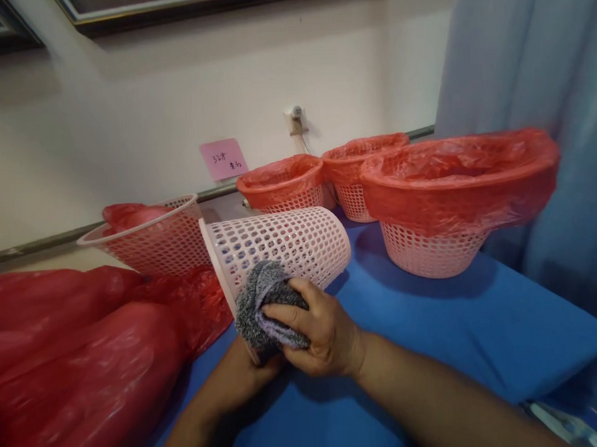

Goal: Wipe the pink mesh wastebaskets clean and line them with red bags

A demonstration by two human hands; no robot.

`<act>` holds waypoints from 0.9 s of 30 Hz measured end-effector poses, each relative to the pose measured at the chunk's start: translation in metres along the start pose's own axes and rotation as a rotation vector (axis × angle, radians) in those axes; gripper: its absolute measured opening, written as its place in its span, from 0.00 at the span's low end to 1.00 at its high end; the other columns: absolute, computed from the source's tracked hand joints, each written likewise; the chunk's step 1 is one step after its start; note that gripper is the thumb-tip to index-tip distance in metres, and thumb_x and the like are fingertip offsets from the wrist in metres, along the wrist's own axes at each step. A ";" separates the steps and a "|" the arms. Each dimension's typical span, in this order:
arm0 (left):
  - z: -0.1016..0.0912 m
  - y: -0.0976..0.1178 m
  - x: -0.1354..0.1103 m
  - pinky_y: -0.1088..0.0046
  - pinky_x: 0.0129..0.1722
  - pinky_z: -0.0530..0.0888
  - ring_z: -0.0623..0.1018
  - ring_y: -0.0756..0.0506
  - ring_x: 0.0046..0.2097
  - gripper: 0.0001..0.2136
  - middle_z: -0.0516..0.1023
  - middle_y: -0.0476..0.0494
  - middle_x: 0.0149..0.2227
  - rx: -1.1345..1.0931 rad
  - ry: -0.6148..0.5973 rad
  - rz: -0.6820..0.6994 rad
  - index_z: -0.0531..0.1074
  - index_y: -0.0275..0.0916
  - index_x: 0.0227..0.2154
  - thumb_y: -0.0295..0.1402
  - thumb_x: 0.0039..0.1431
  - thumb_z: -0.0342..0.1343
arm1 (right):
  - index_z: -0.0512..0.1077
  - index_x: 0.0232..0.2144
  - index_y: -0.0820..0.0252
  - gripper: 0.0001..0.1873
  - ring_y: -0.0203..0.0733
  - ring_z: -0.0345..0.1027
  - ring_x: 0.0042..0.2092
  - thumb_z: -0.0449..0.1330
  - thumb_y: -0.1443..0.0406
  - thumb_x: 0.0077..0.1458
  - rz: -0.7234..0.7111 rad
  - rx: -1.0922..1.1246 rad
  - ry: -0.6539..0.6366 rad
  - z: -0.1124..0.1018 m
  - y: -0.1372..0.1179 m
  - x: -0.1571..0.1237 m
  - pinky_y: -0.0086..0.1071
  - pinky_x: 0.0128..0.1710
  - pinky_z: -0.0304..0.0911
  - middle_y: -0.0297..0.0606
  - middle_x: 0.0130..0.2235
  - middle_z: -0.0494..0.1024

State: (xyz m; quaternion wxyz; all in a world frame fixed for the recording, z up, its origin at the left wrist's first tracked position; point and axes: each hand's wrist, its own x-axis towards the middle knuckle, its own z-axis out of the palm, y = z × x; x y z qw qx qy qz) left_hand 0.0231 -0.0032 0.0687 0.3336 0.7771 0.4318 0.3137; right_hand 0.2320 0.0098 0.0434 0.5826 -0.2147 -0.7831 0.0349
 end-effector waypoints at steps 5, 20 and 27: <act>-0.007 -0.008 -0.010 0.56 0.62 0.74 0.77 0.31 0.61 0.33 0.78 0.32 0.60 -0.398 0.294 -0.020 0.72 0.37 0.62 0.50 0.58 0.66 | 0.71 0.58 0.56 0.30 0.51 0.74 0.51 0.62 0.68 0.51 -0.022 0.014 -0.185 -0.005 0.007 0.006 0.44 0.47 0.77 0.49 0.57 0.69; 0.007 0.004 -0.007 0.52 0.67 0.70 0.76 0.35 0.63 0.22 0.77 0.39 0.62 0.023 0.062 0.127 0.71 0.45 0.65 0.41 0.71 0.53 | 0.72 0.59 0.55 0.28 0.54 0.71 0.59 0.60 0.66 0.55 0.331 -0.180 0.269 -0.009 0.033 0.003 0.51 0.60 0.70 0.48 0.59 0.71; 0.003 -0.005 -0.003 0.47 0.70 0.64 0.71 0.33 0.68 0.23 0.74 0.39 0.65 0.153 -0.006 0.094 0.70 0.45 0.65 0.40 0.70 0.54 | 0.75 0.55 0.63 0.28 0.58 0.77 0.49 0.58 0.57 0.54 1.021 -0.028 0.539 -0.026 0.103 0.006 0.59 0.56 0.71 0.49 0.47 0.80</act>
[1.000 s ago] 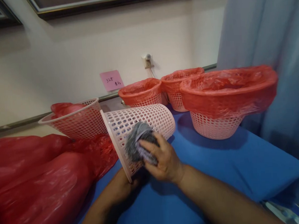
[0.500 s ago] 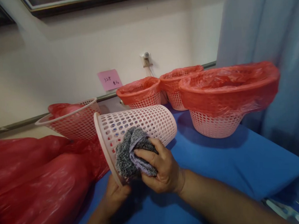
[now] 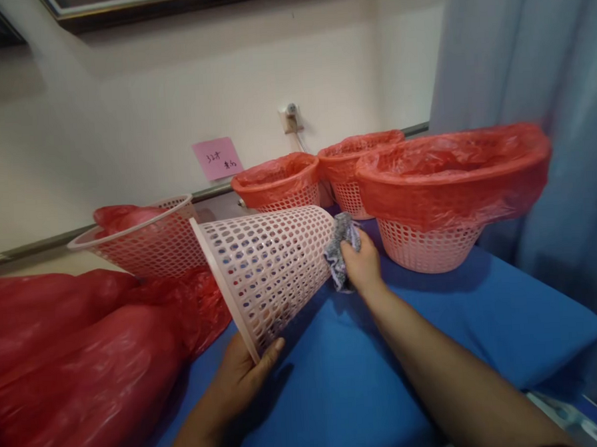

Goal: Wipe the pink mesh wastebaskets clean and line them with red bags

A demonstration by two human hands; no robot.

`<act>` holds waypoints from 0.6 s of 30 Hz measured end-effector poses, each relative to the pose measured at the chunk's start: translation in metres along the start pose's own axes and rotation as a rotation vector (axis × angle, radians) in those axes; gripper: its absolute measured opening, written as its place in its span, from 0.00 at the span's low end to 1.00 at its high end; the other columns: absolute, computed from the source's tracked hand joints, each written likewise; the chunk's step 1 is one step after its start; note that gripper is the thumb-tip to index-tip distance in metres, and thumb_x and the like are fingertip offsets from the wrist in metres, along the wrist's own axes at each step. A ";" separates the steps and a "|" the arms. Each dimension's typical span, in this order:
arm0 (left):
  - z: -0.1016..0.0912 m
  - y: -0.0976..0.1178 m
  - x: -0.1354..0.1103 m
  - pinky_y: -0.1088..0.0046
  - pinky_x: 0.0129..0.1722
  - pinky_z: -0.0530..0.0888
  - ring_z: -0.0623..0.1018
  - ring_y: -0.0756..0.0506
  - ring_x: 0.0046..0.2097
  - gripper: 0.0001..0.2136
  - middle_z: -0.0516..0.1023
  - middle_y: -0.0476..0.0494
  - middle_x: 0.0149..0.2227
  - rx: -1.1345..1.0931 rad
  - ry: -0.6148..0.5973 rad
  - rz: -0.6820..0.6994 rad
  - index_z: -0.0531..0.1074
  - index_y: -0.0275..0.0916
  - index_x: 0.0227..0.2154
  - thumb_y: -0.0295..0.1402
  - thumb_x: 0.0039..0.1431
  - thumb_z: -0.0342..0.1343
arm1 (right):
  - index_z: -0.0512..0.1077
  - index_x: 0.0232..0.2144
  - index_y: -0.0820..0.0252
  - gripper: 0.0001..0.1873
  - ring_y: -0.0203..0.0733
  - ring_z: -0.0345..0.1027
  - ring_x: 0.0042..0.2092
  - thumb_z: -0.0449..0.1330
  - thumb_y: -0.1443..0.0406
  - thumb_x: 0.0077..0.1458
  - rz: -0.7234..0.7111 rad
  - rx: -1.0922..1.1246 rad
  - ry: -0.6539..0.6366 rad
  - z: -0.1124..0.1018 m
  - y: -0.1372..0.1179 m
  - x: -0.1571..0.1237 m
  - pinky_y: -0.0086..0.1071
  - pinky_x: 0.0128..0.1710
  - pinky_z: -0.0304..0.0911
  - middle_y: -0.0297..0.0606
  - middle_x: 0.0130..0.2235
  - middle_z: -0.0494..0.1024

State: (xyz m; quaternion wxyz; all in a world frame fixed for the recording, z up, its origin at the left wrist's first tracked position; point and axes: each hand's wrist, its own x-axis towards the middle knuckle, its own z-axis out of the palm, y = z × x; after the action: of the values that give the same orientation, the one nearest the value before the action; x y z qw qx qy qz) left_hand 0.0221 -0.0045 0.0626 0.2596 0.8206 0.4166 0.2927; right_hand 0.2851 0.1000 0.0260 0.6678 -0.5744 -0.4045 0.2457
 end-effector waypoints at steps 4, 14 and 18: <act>0.005 -0.005 0.001 0.49 0.71 0.64 0.72 0.34 0.67 0.22 0.74 0.38 0.65 0.070 -0.031 -0.022 0.73 0.43 0.63 0.32 0.66 0.56 | 0.71 0.61 0.57 0.28 0.55 0.71 0.60 0.61 0.62 0.57 -0.630 -0.035 -0.188 -0.002 -0.024 -0.059 0.53 0.61 0.68 0.50 0.58 0.72; 0.005 -0.009 0.004 0.49 0.71 0.62 0.71 0.34 0.67 0.24 0.75 0.38 0.64 0.111 -0.087 -0.037 0.73 0.43 0.62 0.28 0.63 0.56 | 0.73 0.59 0.57 0.27 0.54 0.73 0.57 0.58 0.63 0.57 -0.460 -0.103 -0.062 0.003 -0.007 -0.039 0.53 0.61 0.69 0.48 0.54 0.76; 0.002 -0.006 0.005 0.50 0.67 0.69 0.75 0.33 0.62 0.26 0.79 0.40 0.60 0.120 -0.134 -0.079 0.77 0.46 0.58 0.29 0.55 0.63 | 0.75 0.56 0.58 0.26 0.55 0.75 0.51 0.58 0.59 0.56 -0.199 -0.108 0.073 0.000 0.000 -0.009 0.57 0.58 0.70 0.46 0.48 0.79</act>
State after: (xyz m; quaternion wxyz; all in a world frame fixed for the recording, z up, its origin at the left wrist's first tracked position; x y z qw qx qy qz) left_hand 0.0228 0.0023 0.0585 0.2485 0.8352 0.4473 0.2014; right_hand 0.2806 0.0932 0.0234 0.6715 -0.5750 -0.4476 0.1348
